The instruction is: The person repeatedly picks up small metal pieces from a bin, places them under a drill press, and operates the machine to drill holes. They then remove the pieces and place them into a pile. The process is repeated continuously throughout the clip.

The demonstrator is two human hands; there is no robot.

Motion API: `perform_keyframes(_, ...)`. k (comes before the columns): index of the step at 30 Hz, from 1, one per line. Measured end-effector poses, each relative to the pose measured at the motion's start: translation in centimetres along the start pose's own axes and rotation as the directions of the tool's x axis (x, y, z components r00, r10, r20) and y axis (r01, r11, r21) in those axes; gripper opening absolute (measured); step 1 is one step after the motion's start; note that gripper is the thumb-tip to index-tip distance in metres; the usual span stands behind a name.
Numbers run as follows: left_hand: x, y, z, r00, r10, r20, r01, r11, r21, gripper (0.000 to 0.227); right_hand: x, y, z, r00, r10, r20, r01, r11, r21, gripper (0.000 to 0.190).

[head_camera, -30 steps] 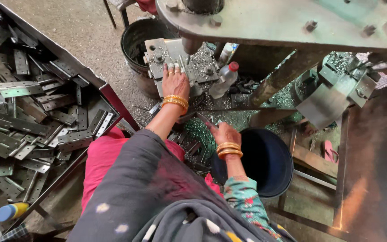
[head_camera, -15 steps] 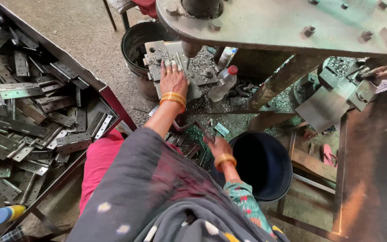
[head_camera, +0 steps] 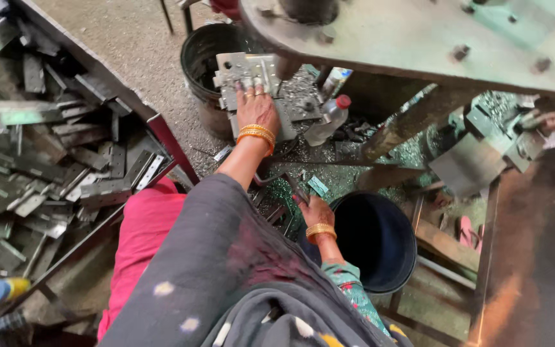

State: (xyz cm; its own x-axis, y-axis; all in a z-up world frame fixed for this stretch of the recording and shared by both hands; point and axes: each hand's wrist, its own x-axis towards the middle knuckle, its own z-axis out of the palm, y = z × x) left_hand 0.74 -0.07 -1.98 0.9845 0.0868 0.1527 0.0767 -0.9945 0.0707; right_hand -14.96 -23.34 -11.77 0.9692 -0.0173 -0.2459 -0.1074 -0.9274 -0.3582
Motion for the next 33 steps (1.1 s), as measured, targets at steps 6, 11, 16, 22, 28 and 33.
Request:
perform_keyframes(6, -3.6, -2.5, -5.0, 0.999, 0.037, -0.005, -0.038, 0.994, -0.101, 0.049, -0.6, 1.8, 1.1, 0.997, -0.074, -0.005, 0.074, 0.997, -0.038, 0.068)
perform_keyframes(11, -13.1, -13.7, -5.2, 0.953, -0.120, -0.278, -0.005, 0.912, -0.409, 0.016, -1.0, 1.4, -0.7, 0.991, -0.067, -0.116, 0.047, 0.984, -0.169, 0.058)
perform_keyframes(16, -22.7, -29.5, 0.1, 0.877, -0.479, -0.030, 0.480, 0.875, 0.060, 0.016, -1.2, 0.9, 1.2, 0.991, -0.132, -0.008, 0.132, 0.990, 0.043, 0.055)
perform_keyframes(22, -25.2, -37.2, 5.5, 0.928, -0.371, 0.042, 0.338, 0.881, 0.331, 0.025, -1.3, -0.1, -0.8, 0.997, -0.034, -0.069, 0.023, 0.987, -0.159, 0.054)
perform_keyframes(28, -25.1, -36.3, 2.6, 0.849, -0.529, -0.013, 0.528, 0.845, 0.090, 0.020, -0.1, 1.3, 2.8, 0.996, -0.088, -0.012, 0.087, 0.994, -0.063, 0.056)
perform_keyframes(33, -21.8, -30.6, -5.2, 0.813, -0.541, 0.217, 0.513, 0.488, -0.706, 0.033, 2.0, 3.9, 4.5, 0.996, -0.085, 0.041, 0.084, 0.996, 0.031, 0.051)
